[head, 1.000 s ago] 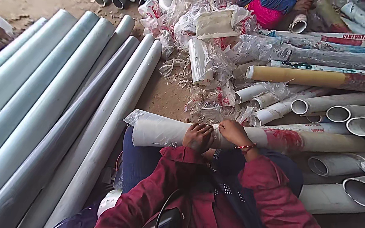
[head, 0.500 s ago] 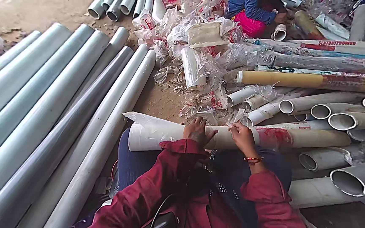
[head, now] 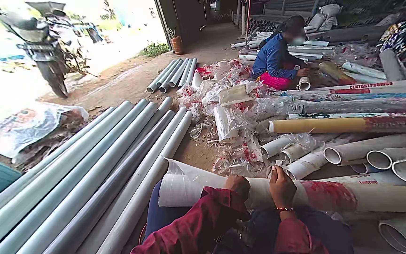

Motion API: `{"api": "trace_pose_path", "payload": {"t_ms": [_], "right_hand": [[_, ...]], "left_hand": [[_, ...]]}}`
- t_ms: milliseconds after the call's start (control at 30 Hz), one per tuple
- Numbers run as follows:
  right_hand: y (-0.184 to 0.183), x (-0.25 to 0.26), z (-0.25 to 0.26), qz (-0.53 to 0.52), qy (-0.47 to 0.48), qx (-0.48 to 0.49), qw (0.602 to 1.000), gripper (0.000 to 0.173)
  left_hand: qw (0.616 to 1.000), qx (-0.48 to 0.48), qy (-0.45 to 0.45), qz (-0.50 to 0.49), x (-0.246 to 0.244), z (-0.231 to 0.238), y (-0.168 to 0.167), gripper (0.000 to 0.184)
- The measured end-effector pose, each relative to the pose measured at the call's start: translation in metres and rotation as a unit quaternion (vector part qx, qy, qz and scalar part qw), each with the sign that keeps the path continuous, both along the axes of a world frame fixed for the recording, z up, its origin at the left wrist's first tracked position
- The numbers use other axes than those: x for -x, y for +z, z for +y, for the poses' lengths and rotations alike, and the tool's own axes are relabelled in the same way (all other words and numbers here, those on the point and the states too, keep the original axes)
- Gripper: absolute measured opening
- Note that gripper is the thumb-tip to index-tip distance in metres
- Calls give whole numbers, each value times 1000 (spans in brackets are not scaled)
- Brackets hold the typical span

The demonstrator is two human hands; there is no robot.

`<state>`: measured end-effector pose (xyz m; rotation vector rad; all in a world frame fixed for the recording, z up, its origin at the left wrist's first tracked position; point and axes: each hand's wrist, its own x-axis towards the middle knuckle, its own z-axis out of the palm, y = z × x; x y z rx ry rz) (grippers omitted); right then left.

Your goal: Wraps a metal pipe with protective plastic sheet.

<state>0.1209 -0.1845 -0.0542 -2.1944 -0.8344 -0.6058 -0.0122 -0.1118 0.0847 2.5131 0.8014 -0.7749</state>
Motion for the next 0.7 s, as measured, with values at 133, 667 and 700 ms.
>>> {"api": "trace_pose_path", "payload": {"t_ms": [133,667,700], "right_hand": [[1,-4,1,-1,-5,-25,1000,27],[4,-1,-13,11,1,-27,1000,26],[1,1,-14,16,4,-19,1000,26]], "left_hand": [[987,-39,-69,-139,13,21,-48,39],[885,-189,-93,-414,44,-3,-99,29],[872,-203,-90,-437,48,-5,-108,30]]}}
